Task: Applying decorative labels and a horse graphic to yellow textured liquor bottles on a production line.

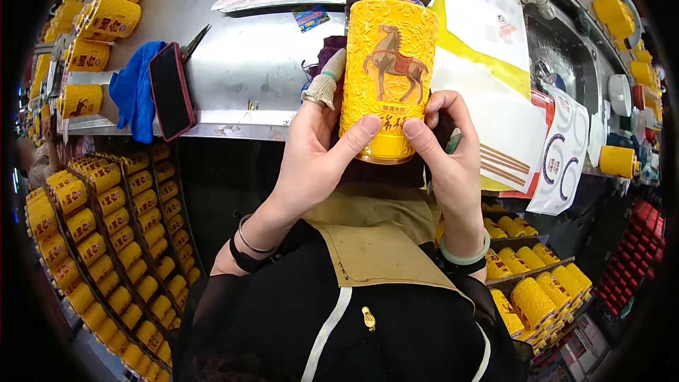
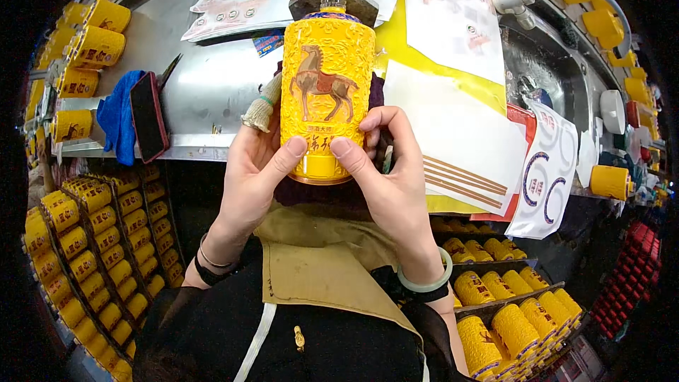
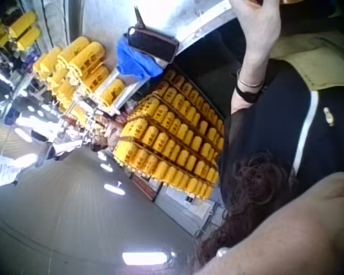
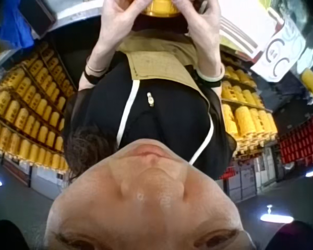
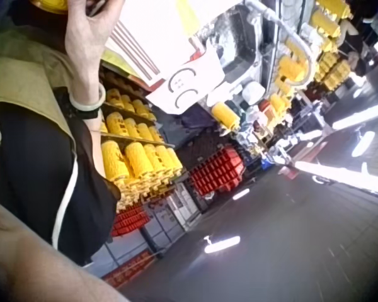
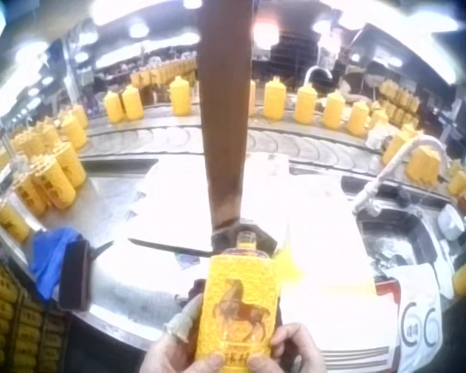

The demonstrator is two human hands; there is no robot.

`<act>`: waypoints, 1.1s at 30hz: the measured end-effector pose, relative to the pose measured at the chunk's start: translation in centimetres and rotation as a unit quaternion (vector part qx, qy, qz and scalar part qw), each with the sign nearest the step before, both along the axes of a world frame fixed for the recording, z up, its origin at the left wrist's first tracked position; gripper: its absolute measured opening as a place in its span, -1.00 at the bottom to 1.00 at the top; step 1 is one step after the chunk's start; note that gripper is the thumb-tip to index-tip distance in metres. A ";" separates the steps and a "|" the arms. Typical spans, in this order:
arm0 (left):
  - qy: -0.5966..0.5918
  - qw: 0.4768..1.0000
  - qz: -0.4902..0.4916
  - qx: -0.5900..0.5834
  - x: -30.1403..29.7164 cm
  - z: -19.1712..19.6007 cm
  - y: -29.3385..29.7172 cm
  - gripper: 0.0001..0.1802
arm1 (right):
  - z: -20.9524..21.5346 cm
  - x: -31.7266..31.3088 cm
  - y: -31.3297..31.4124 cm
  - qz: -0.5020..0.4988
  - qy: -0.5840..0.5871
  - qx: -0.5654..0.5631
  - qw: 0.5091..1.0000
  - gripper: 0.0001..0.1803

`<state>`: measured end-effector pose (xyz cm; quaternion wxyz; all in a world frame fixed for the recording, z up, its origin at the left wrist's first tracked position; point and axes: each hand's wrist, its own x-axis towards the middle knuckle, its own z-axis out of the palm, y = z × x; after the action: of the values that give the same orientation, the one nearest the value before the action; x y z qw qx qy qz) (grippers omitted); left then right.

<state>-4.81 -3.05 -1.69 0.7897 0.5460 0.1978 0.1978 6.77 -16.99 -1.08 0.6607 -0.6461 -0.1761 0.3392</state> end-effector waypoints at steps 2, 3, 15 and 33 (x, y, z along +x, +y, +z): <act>-0.001 1.000 0.004 -0.001 0.0 0.0 -0.1 -0.17 | 0.1 -0.1 0.0 -0.002 0.010 0.003 1.000 -0.67; -0.001 1.000 0.005 -0.002 0.0 0.0 -0.1 -0.17 | 0.1 -0.1 0.0 -0.002 0.013 0.006 1.000 -0.67; -0.014 1.000 0.000 -0.015 -0.1 -0.1 -0.1 -0.20 | -0.1 0.1 -0.1 -0.005 0.031 0.014 0.999 -0.70; -0.009 1.000 -0.004 -0.010 0.1 0.0 -0.1 -0.18 | -0.1 -0.1 0.1 -0.011 0.016 0.015 1.000 -0.65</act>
<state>-4.75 -3.15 -1.72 0.7977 0.5369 0.1907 0.1977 6.64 -16.90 -1.17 0.6766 -0.6329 -0.1632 0.3391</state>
